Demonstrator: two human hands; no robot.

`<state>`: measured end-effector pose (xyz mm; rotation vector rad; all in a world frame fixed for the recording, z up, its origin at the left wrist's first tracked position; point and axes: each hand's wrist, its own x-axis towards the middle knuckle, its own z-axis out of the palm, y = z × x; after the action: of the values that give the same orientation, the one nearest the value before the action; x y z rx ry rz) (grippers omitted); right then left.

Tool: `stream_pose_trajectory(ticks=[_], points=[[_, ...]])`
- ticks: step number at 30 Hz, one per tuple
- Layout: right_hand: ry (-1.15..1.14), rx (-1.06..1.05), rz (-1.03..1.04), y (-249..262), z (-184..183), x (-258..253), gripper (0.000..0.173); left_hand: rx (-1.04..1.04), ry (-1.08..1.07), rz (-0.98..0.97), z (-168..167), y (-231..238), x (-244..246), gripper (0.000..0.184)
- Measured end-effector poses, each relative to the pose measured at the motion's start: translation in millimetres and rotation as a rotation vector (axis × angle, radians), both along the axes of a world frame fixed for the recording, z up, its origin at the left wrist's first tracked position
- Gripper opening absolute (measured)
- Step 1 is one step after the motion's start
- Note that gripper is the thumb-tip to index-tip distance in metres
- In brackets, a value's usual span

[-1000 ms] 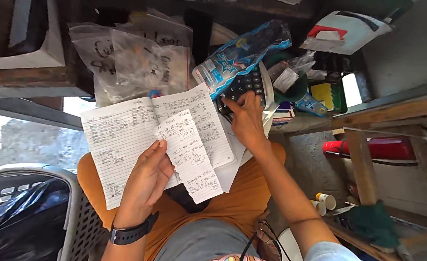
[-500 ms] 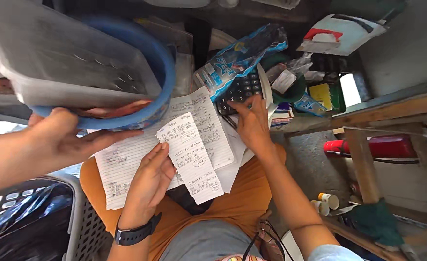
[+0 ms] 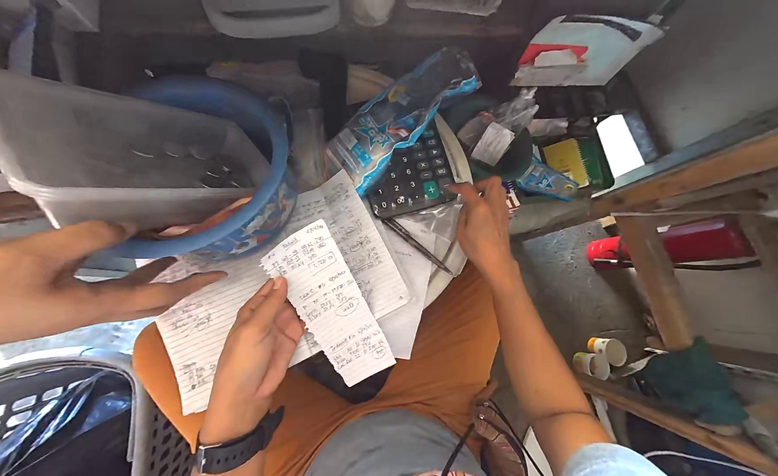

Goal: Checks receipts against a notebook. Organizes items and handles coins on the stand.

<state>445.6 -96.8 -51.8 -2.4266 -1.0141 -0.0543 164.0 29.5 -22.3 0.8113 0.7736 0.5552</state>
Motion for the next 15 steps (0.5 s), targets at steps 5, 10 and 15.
stream_pose_trajectory(ticks=[5,10,15], points=[[0.041,-0.058,0.010,5,9,3,0.037,0.078,-0.030,-0.144,27,7,33,0.036],[0.058,0.019,0.051,19,14,-4,0.034,0.037,-0.015,-0.337,34,30,134,0.035],[0.014,-0.034,0.092,25,12,-4,0.042,0.027,-0.089,-0.231,30,61,172,0.037]])
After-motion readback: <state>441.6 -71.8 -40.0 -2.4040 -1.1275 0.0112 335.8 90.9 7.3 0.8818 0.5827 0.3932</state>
